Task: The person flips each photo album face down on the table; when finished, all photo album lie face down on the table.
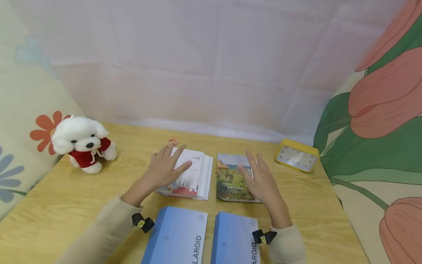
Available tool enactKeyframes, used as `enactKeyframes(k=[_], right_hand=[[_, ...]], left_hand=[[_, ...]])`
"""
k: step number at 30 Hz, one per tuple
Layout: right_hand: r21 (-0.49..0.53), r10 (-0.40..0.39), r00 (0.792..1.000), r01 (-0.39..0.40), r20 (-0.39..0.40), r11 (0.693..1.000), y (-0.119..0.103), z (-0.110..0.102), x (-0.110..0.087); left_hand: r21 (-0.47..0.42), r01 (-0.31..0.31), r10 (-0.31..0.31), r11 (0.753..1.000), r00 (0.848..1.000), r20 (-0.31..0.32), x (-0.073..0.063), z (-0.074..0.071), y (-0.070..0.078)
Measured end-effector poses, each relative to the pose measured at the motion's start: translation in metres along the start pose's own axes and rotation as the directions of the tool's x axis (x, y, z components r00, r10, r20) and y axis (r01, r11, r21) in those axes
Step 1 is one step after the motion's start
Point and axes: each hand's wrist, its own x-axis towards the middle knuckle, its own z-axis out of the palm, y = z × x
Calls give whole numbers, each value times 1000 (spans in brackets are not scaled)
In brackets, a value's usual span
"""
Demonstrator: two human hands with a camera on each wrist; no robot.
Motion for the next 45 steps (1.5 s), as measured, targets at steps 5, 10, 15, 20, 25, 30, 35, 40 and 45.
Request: enactKeyframes(k=[5, 10, 15, 20, 25, 30, 35, 40, 45], right_hand=[[90, 1, 998, -7, 56, 996, 9, 6, -35], [57, 100, 987, -108, 128, 993, 12, 15, -65], [11, 149, 976, -153, 162, 988, 16, 23, -81], [31, 115, 980, -122, 165, 992, 20, 30, -84], [40, 125, 970, -136, 211, 990, 19, 35, -86], [-15, 95, 971, -94, 221, 995, 19, 39, -89], [-3, 38, 977, -38, 211, 999, 18, 41, -89], [70, -37, 977, 23, 210, 997, 14, 41, -90], [113, -70, 974, 46, 215, 993, 11, 44, -87]], left_hand=[[-26, -58, 59, 998, 997, 44, -20, 23, 13], [-20, -159, 160, 987, 976, 148, -49, 28, 36], [-57, -280, 284, 958, 913, 294, -73, 26, 63], [-176, -299, 347, 938, 806, 479, -89, 36, 87], [-165, -304, 341, 938, 731, 590, -95, 50, 95], [-128, -269, 290, 955, 745, 601, -99, 60, 98], [-87, -218, 224, 972, 753, 619, -100, 73, 98], [-103, -195, 217, 975, 758, 615, -101, 84, 96], [-251, -131, 259, 959, 767, 587, -100, 83, 91]])
